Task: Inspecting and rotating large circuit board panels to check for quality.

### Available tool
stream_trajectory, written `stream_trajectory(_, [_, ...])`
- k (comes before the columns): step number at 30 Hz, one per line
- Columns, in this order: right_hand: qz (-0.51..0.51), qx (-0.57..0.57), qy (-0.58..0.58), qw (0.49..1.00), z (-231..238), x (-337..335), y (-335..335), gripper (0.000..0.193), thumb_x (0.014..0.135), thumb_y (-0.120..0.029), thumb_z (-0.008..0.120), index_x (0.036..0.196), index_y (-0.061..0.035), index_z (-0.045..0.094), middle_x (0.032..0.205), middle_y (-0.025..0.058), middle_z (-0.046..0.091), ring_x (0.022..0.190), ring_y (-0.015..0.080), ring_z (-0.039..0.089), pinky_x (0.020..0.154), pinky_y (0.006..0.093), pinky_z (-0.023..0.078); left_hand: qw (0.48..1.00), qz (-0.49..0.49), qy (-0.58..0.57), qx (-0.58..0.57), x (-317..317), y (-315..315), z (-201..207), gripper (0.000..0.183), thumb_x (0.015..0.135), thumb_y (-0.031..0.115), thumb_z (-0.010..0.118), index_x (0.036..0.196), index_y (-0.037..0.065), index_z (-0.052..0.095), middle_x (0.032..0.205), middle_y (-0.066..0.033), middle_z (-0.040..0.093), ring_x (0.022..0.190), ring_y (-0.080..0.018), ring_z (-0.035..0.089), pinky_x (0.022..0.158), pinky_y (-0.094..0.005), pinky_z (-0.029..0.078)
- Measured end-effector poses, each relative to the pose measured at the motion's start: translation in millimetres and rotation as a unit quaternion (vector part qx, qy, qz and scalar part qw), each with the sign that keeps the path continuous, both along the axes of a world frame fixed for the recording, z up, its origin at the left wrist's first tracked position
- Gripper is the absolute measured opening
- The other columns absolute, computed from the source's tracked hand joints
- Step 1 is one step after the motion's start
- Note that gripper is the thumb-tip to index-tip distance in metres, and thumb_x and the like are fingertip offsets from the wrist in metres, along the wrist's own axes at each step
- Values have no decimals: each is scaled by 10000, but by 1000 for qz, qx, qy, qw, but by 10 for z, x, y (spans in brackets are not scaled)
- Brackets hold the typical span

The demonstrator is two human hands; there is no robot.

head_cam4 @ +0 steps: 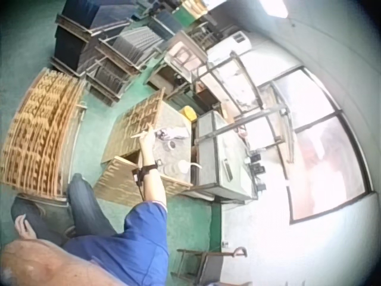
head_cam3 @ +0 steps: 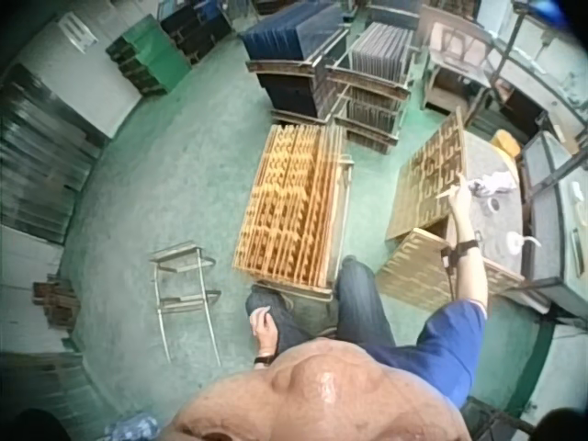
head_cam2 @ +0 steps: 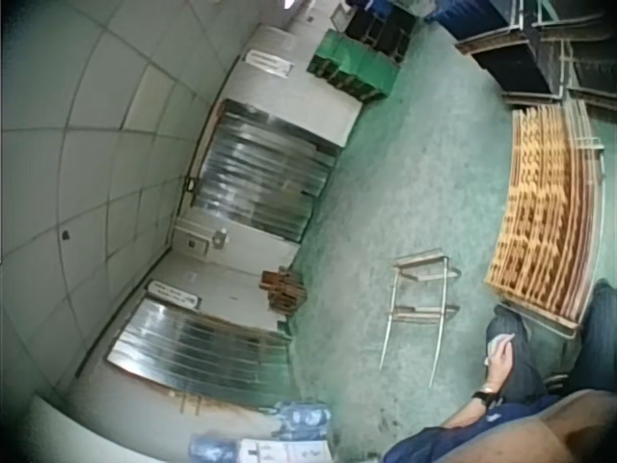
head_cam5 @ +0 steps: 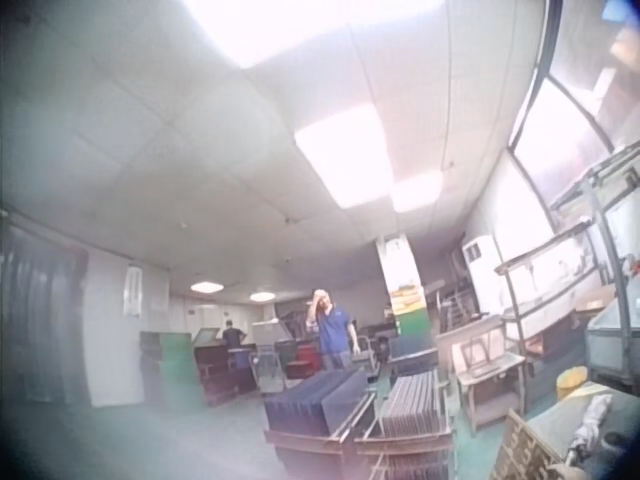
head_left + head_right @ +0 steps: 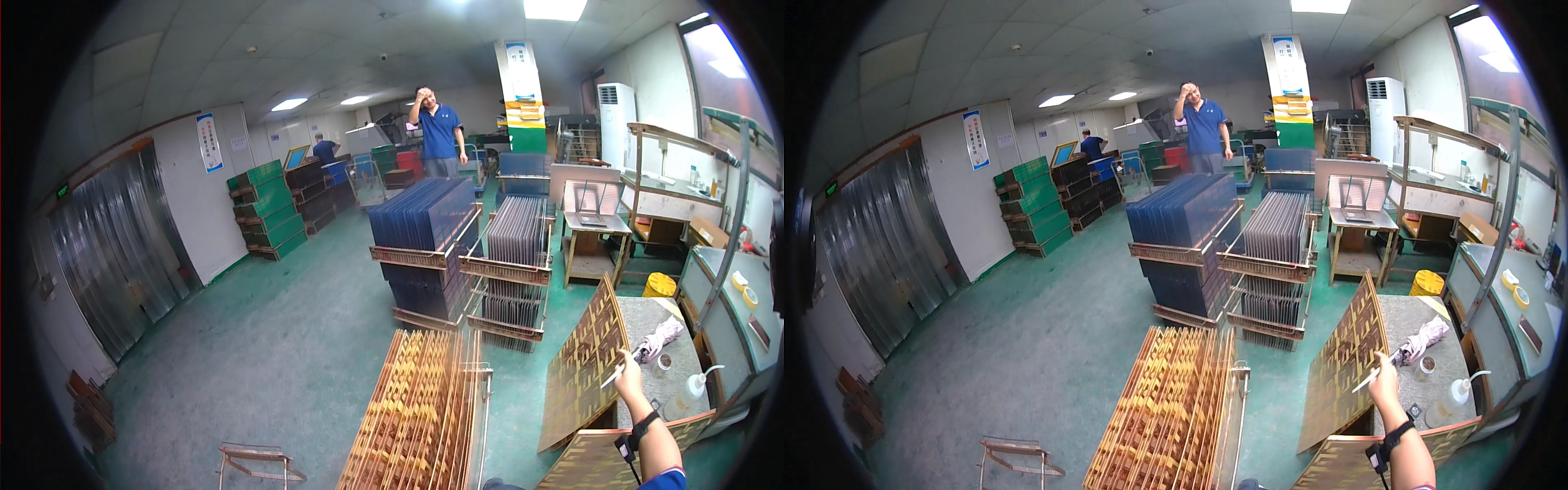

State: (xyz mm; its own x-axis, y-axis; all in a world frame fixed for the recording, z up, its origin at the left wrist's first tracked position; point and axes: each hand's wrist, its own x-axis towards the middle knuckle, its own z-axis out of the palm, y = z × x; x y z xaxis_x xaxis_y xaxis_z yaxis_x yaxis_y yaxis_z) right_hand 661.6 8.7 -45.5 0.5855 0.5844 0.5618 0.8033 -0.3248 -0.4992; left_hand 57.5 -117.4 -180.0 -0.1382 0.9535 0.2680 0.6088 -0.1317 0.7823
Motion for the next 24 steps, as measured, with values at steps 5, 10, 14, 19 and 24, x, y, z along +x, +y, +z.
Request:
stream_trajectory(5, [70, -11, 33, 997, 102, -424, -584, 396, 714, 60, 548, 1094, -42, 509, 948, 191, 599, 899, 325, 590, 767, 360, 457, 979, 78, 186, 21, -7, -228, 43, 402, 770, 62, 563, 1163, 29, 480, 1218, -212, 421, 1087, -375, 410, 925, -421, 336])
stream_trajectory(10, [85, -15, 14, 996, -73, -721, -1134, 375, 700, 50, 560, 1061, -46, 527, 997, 202, 578, 932, 365, 552, 793, 385, 446, 998, 15, 54, -31, -94, -345, -13, 497, 779, -7, 500, 1264, 6, 390, 1320, -251, 318, 1208, -389, 320, 986, -390, 304])
stream_trajectory(14, [61, -112, -58, 990, -351, -896, -1424, 411, 685, 9, 597, 1077, -79, 512, 1132, 202, 532, 1057, 363, 487, 890, 412, 372, 999, 30, -30, -9, -160, -337, -132, 451, 781, -85, 395, 1229, -35, 423, 1310, -248, 349, 1233, -353, 319, 989, -348, 314])
stream_trajectory(19, [62, -157, -142, 975, -503, -976, -1535, 484, 686, 11, 558, 1145, -92, 445, 1259, 242, 414, 1209, 361, 360, 991, 509, 244, 992, 53, -104, 39, -206, -298, -134, 301, 828, -40, 375, 1097, -58, 509, 1112, -178, 521, 1044, -281, 494, 934, -333, 375])
stream_trajectory(24, [52, -163, -130, 977, -553, -1008, -1530, 480, 693, -1, 543, 1158, -75, 454, 1298, 225, 379, 1234, 338, 338, 1012, 517, 217, 979, 34, -203, -1, -91, -166, 150, 271, 847, -10, 378, 1076, -41, 520, 1017, -132, 561, 915, -210, 535, 806, -291, 438])
